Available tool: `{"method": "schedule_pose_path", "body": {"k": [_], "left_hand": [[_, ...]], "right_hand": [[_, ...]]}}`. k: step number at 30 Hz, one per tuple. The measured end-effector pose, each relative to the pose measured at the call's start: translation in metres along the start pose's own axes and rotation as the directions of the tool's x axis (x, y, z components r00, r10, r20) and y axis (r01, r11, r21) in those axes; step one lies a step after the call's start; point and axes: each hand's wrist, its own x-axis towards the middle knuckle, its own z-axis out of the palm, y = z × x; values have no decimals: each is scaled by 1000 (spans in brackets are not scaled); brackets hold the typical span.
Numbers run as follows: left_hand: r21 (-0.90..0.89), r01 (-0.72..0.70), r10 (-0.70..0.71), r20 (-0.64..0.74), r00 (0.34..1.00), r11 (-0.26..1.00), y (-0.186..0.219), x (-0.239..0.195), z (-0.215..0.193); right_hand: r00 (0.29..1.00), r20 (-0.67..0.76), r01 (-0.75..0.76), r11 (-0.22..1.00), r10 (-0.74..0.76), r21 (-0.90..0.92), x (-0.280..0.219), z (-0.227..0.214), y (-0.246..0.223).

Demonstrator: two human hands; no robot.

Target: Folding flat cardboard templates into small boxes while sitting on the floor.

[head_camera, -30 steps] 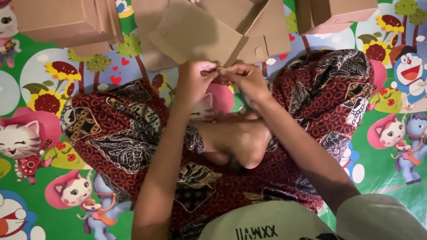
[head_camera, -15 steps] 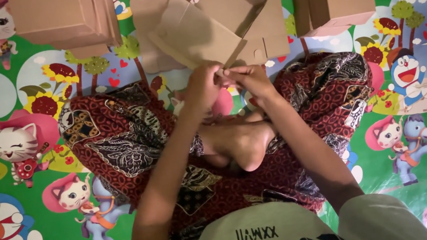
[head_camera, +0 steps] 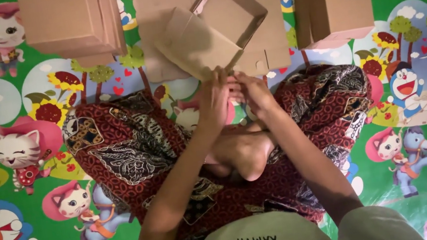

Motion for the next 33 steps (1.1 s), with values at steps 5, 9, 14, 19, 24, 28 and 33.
{"method": "schedule_pose_path", "body": {"k": [5,9,14,19,24,28,33], "left_hand": [[142,-6,23,-116,993,990,-10,12,-17],[-222,-7,10,9,1000,975,-27,12,-2],[-242,59,-38,91,995,969,-39,15,10],[-377,120,-39,214,976,918,-59,2,53],[-142,57,-27,209,978,988,-68,-6,96],[-129,49,-32,132,991,990,-63,-3,79],[-205,74,-58,83,995,976,-57,-1,77]], "right_hand": [[987,119,127,984,-112,-126,-14,6,-10],[964,158,243,950,-214,-198,-18,10,-9],[936,158,351,859,-314,-372,-10,13,0],[905,121,420,810,-408,-410,-19,1,-5],[754,-34,514,621,-656,-592,27,-40,-5],[456,69,587,242,-887,-772,43,-55,-42],[662,170,586,362,-730,-725,37,-37,-106]]}}
